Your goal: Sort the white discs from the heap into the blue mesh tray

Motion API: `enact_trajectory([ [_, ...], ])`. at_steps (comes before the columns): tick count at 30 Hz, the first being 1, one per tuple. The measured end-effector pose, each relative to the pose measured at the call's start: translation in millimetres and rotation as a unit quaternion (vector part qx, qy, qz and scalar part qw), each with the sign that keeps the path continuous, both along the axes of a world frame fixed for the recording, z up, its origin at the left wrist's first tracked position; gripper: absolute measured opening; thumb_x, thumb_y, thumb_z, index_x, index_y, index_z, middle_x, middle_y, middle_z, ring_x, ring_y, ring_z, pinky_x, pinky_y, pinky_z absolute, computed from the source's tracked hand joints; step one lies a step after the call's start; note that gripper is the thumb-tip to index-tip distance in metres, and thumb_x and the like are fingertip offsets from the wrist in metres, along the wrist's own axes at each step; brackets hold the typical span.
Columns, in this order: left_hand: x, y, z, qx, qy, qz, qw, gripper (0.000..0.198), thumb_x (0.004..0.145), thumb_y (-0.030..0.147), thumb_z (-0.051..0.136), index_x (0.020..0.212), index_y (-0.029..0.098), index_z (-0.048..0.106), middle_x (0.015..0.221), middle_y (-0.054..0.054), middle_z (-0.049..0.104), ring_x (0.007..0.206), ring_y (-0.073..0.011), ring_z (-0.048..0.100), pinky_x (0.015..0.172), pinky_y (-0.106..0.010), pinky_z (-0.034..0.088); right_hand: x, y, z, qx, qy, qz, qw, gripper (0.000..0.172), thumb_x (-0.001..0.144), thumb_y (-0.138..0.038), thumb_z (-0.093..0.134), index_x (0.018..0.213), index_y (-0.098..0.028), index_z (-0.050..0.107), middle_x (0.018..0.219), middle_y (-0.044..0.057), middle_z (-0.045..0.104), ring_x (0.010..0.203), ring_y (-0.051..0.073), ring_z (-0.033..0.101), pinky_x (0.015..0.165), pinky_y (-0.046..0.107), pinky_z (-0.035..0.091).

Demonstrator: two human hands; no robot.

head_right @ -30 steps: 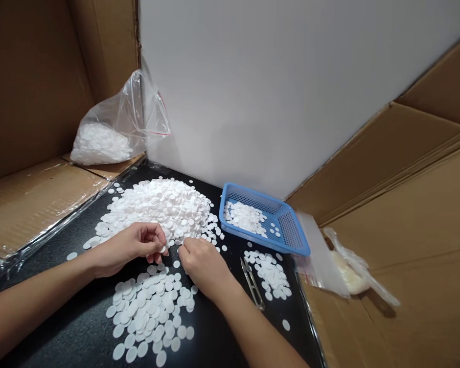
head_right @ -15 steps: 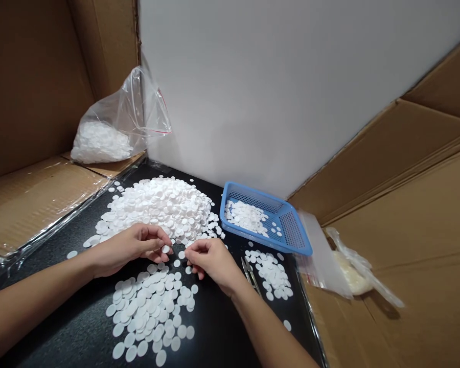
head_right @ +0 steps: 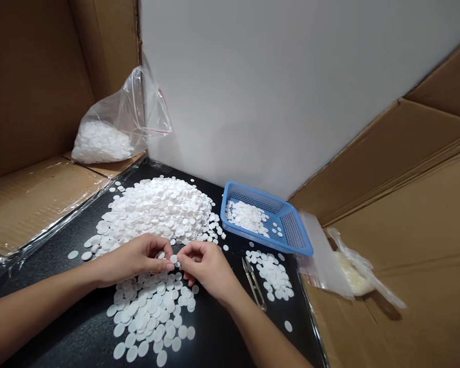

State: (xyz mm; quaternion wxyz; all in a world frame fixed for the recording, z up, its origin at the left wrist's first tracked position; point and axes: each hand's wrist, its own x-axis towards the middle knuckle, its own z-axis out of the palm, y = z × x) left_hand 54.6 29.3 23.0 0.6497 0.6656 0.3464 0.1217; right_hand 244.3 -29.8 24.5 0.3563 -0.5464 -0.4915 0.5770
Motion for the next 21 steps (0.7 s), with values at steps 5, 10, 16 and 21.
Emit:
enact_trajectory([
  [5, -2, 1, 2.9, 0.031, -0.004, -0.02, 0.999, 0.018, 0.082, 0.035, 0.067, 0.081, 0.017, 0.064, 0.067, 0.005, 0.052, 0.063, -0.0124, 0.044, 0.058, -0.024, 0.03, -3, -3, 3.1, 0.04, -0.032, -0.015, 0.999, 0.024, 0.074, -0.04, 0.068, 0.073, -0.017, 0.063, 0.055, -0.004, 0.055, 0.046, 0.009, 0.048, 0.045, 0.021, 0.042],
  [10, -4, 1, 7.5, 0.013, -0.012, -0.03, 0.999, 0.023, 0.089, 0.041, 0.06, 0.088, 0.019, 0.059, 0.075, 0.003, 0.057, 0.069, -0.0139, 0.049, 0.064, -0.025, 0.037, -1, -4, 2.7, 0.052, -0.053, -0.007, 0.997, 0.02, 0.076, -0.037, 0.067, 0.073, -0.017, 0.063, 0.057, -0.004, 0.056, 0.047, 0.009, 0.05, 0.045, 0.021, 0.041],
  [16, 3, -4, 5.5, 0.004, -0.056, 0.004, 0.998, 0.031, 0.08, 0.044, 0.072, 0.079, 0.019, 0.056, 0.066, 0.006, 0.05, 0.063, -0.0124, 0.044, 0.058, -0.024, 0.032, -2, -4, 6.6, 0.073, -0.092, 0.021, 0.993, 0.019, 0.081, -0.035, 0.063, 0.072, -0.018, 0.062, 0.057, -0.004, 0.055, 0.045, 0.01, 0.049, 0.044, 0.021, 0.041],
  [21, 4, -4, 10.2, -0.052, -0.05, 0.056, 0.996, 0.036, 0.078, 0.048, 0.074, 0.077, 0.019, 0.053, 0.065, 0.006, 0.051, 0.061, -0.0112, 0.039, 0.057, -0.024, 0.029, 44, -7, 30.1, 0.133, -0.381, 0.016, 0.915, 0.017, 0.088, -0.012, 0.048, 0.084, -0.021, 0.061, 0.078, 0.001, 0.065, 0.067, 0.016, 0.061, 0.062, 0.027, 0.044],
])
